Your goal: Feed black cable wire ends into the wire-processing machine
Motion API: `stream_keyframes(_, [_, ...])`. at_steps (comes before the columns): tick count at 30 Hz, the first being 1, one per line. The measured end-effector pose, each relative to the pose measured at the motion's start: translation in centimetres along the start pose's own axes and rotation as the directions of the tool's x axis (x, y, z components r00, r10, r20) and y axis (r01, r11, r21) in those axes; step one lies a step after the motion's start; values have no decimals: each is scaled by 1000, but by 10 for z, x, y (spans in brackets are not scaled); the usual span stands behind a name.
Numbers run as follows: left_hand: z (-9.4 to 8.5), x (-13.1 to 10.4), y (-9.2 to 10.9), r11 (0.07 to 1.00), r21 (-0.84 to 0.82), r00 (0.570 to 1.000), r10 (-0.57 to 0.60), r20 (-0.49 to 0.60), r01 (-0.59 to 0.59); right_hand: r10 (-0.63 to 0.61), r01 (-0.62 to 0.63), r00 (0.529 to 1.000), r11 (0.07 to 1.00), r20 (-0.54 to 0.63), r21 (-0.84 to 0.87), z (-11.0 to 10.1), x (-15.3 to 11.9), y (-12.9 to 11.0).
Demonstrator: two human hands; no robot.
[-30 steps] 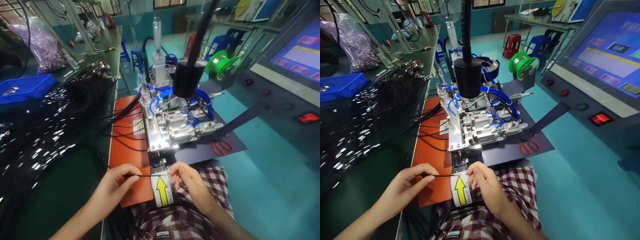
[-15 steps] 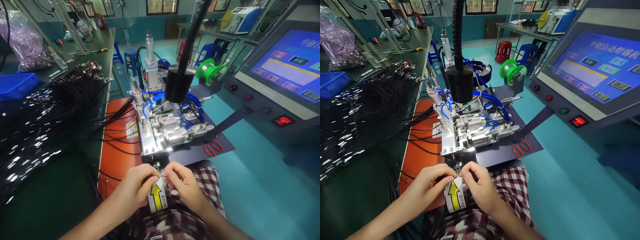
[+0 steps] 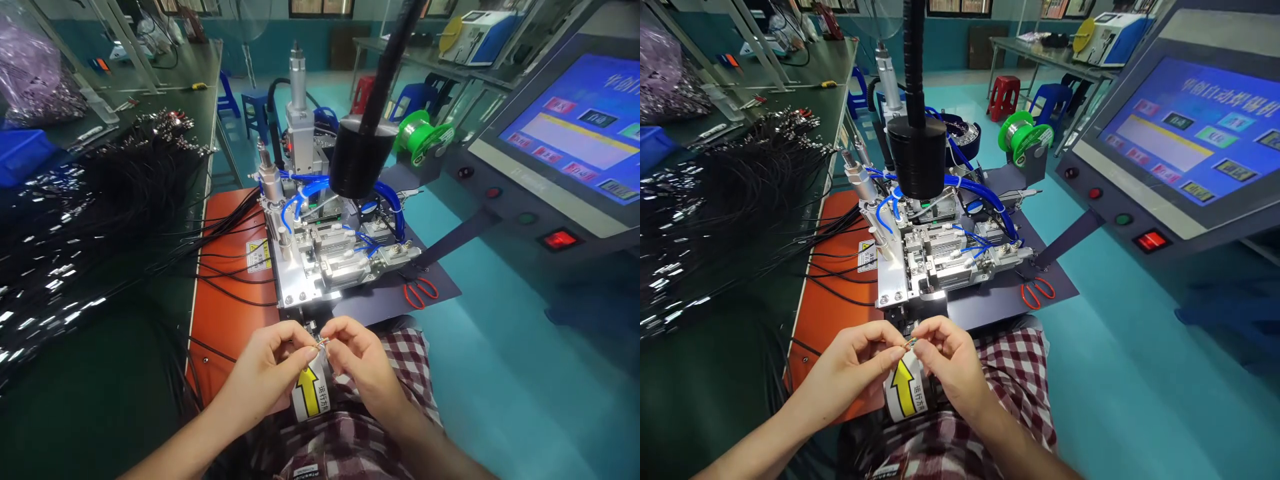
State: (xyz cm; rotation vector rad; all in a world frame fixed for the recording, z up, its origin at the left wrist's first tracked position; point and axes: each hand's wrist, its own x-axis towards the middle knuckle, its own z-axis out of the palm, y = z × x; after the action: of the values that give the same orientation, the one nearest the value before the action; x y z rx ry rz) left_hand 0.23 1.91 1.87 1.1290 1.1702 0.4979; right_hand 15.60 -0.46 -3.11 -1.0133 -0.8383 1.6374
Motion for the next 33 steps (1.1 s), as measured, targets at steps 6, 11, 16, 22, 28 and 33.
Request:
stream_keyframes(6, [-4, -1, -1, 997, -76, 998, 29, 59, -24, -105, 102, 994, 984, -12, -148, 5, 2, 2])
stream_keyframes(11, [-8, 1, -3, 995, -94, 995, 30, 93, -22, -298, 306, 951, 861, 84, -406, 5, 3, 4])
stream_keyframes(16, [-8, 2, 0, 996, -92, 992, 26, 122, -15, -328, 395, 919, 789, 221, -471, 4, 8, -1])
stream_keyframes(22, [-12, -1, -3, 996, -67, 974, -45, 223, 62, -31, 152, 937, 933, 348, -325, -5, 16, -8])
stream_keyframes(28, [-5, -2, -13, 982, 188, 994, -26, 105, 6, -30, 235, 897, 878, 442, -417, -12, 26, -17])
stream_keyframes(33, [3, 3, -15, 954, 276, 991, 128, -36, -113, -108, 298, 928, 791, 358, -534, -14, 27, -24])
